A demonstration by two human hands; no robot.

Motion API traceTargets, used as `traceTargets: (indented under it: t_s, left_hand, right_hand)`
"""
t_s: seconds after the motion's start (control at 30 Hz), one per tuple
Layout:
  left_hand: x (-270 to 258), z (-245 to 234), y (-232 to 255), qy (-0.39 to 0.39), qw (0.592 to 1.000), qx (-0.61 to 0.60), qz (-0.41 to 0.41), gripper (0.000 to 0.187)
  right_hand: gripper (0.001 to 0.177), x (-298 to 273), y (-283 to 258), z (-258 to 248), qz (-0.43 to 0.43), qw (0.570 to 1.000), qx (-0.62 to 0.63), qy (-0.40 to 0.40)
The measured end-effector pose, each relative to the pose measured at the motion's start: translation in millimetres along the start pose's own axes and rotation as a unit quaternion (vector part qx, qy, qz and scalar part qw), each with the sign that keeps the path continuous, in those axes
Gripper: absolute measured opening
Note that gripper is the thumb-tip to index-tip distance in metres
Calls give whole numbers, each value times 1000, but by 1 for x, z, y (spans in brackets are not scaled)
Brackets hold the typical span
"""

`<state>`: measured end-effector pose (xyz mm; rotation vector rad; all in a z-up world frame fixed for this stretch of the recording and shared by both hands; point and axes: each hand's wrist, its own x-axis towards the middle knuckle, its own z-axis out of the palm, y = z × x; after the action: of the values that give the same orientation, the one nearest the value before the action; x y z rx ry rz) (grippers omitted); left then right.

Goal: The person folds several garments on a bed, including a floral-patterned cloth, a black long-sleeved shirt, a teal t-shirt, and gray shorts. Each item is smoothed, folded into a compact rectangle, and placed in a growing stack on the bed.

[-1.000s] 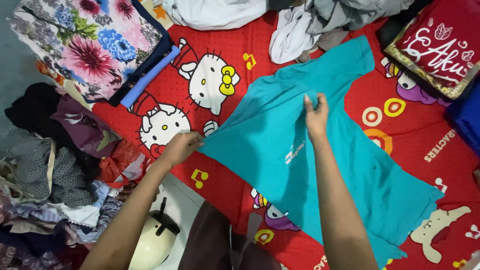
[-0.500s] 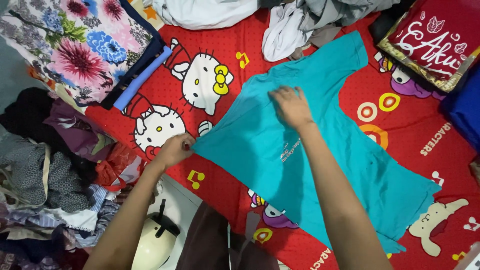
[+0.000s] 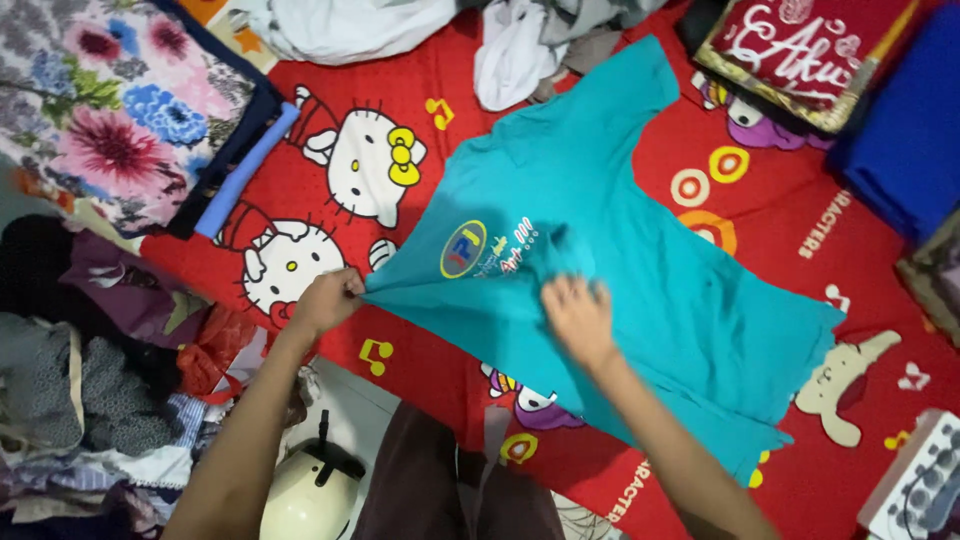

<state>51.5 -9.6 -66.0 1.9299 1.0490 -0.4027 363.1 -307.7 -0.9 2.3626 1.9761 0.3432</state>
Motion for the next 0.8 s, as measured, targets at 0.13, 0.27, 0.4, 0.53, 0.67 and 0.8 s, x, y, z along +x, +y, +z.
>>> traceTargets:
  t_s: [0.13,0.27,0.4,0.53,0.67,0.8]
  left_hand:
    - [-10,-1,14,0,998,56,28,9]
    - [-21,-2,30,14,991,131,36,11]
    - [-14,2,23,-9,982,181,57,13]
    - [2,10,20,-39,950,309,28,29]
    - [12,37,50,156,894,386,165,42]
    - [24,75,135,173,876,325,312,41]
  right_hand:
    - [9,-103,-46,53,-37,998,26,-54]
    - [14,-120,-69,40,-35,999,39,-16]
    - [8,-142,-68,55,-15,998,48,-38]
    - [33,-141,-49,19,39,985,152,-77]
    - [21,-133,-36,54,338,910,238,-20]
    - [15,-85,-22,48,497,750,437,-1]
